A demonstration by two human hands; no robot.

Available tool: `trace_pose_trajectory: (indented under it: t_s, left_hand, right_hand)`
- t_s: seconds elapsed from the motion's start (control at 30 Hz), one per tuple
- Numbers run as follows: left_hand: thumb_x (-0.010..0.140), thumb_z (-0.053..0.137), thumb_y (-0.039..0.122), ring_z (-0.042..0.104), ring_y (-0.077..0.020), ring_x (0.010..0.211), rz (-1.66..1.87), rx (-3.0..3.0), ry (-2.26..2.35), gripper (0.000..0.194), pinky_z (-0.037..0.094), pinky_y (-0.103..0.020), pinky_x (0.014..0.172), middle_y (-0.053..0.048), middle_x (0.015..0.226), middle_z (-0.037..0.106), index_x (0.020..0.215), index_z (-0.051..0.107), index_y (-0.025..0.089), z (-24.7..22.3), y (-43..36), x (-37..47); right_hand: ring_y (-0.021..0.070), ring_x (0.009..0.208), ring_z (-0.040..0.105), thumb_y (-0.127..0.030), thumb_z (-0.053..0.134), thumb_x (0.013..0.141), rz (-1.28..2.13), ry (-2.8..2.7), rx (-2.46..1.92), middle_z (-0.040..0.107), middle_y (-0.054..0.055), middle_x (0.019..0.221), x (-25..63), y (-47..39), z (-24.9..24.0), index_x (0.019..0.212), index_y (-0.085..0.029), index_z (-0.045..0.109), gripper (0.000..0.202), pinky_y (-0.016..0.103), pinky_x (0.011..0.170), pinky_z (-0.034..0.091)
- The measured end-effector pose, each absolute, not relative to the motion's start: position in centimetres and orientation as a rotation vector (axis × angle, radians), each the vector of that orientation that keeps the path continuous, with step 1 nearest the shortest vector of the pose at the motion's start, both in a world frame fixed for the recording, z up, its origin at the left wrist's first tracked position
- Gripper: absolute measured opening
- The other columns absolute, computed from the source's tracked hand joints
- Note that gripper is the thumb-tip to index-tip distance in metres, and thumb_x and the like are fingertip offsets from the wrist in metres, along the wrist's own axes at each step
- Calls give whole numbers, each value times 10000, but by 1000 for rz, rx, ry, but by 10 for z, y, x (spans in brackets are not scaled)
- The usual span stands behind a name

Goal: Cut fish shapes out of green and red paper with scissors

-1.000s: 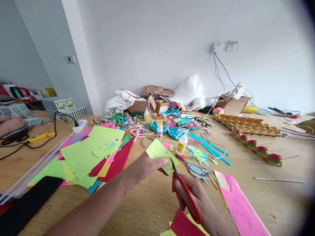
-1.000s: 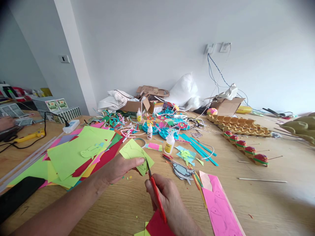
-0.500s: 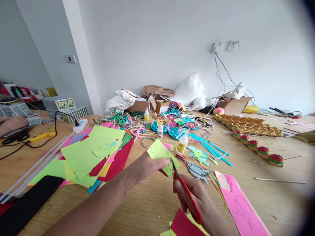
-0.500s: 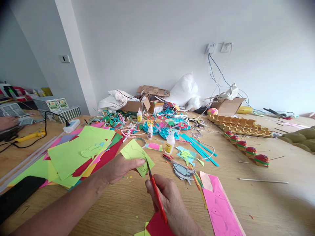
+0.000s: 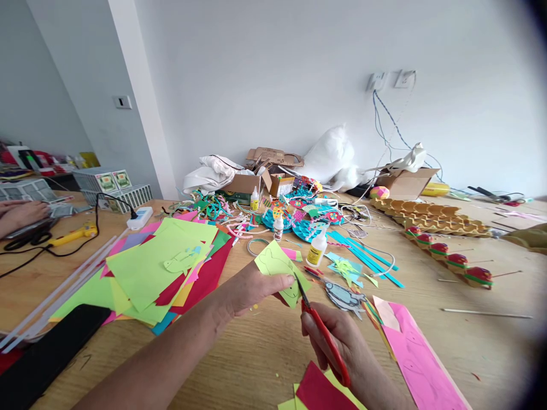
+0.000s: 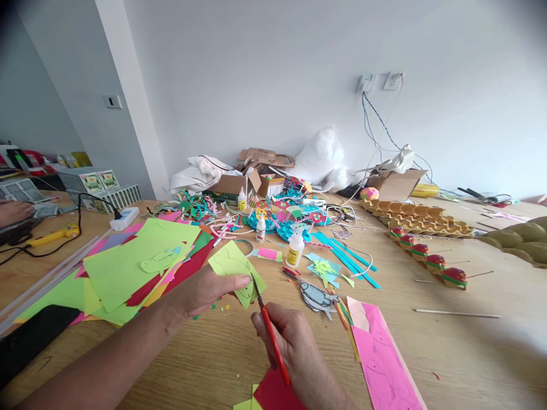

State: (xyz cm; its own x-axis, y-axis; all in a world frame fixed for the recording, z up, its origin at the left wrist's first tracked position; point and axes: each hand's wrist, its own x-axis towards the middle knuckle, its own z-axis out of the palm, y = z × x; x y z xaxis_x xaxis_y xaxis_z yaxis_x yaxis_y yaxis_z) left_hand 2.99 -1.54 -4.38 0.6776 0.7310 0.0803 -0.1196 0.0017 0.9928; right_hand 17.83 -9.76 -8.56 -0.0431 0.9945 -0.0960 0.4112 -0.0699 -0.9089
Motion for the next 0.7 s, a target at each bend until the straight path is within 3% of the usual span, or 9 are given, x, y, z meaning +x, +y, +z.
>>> trace_pose_trajectory:
  t_s: [0.2, 0.7]
  left_hand:
    - [702, 615, 259, 560, -131, 687, 723, 1406, 565, 139, 434, -246, 625, -9, 752, 611, 782, 588, 149, -43, -15, 30]
    - [716, 574, 182, 511, -102, 664, 700, 1453, 616, 45, 414, -230, 647, 12, 709, 588, 740, 581, 145, -39, -16, 27]
  right_hand:
    - [93, 337, 363, -526, 359, 813, 1062, -1541, -1547, 369, -73, 373, 181, -96, -89, 574, -224, 374, 385, 196, 358, 228]
    - [90, 352, 356, -525, 345, 819, 1097, -1576, -1524, 384, -67, 393, 182, -97, -88, 582, -218, 383, 389, 199, 377, 233]
